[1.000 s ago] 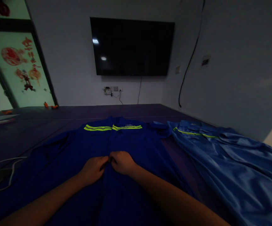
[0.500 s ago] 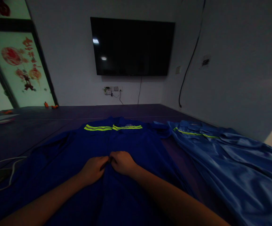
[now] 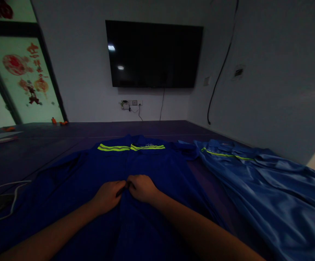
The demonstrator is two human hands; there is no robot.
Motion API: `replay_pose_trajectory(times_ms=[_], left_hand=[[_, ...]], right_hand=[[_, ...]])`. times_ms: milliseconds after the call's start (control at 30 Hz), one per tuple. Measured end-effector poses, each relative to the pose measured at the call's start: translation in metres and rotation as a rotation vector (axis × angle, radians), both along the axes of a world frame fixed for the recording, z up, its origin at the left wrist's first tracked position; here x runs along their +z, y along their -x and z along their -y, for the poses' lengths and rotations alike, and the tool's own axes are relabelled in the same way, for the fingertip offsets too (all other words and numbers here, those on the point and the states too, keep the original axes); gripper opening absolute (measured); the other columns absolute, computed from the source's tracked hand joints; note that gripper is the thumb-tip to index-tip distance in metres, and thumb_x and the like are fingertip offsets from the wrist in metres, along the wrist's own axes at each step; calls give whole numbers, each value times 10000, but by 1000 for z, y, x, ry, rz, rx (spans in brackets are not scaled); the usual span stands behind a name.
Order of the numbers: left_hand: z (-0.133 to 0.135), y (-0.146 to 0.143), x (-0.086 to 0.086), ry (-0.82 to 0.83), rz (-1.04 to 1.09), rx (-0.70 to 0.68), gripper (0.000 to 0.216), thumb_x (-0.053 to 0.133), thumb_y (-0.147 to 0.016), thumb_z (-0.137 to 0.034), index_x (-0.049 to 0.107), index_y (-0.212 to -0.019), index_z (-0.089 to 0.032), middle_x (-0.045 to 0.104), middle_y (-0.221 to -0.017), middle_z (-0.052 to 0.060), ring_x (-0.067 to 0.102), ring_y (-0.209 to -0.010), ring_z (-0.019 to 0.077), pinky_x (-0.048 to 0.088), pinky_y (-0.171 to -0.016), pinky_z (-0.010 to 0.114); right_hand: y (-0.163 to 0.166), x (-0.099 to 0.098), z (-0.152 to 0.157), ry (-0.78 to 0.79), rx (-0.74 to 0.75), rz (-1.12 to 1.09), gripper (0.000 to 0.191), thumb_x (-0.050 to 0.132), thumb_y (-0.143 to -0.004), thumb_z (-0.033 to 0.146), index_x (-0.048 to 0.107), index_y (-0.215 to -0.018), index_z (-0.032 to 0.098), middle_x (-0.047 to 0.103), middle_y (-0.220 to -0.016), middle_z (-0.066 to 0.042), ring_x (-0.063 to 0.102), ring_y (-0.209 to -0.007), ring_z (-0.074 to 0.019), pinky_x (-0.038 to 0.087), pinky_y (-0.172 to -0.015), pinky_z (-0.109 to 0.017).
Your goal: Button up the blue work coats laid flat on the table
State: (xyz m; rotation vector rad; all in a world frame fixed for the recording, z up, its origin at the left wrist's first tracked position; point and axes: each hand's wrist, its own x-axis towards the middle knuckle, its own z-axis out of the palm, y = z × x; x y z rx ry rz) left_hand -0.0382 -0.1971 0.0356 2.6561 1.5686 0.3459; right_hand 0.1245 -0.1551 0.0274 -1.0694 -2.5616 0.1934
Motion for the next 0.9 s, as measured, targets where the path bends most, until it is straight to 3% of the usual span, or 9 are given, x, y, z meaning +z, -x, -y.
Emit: replay_pose_trajectory(times_ms=[900], left_hand=[[-1, 1, -2, -19, 28, -25, 96, 408, -785, -174, 501, -793, -198, 622, -778, 12, 577, -713, 165, 358, -584, 247]], right_hand=[[0, 1, 1, 6, 4, 0, 220, 434, -737, 129, 585, -888, 183, 649, -823, -30, 584, -723, -143, 321, -579, -218]])
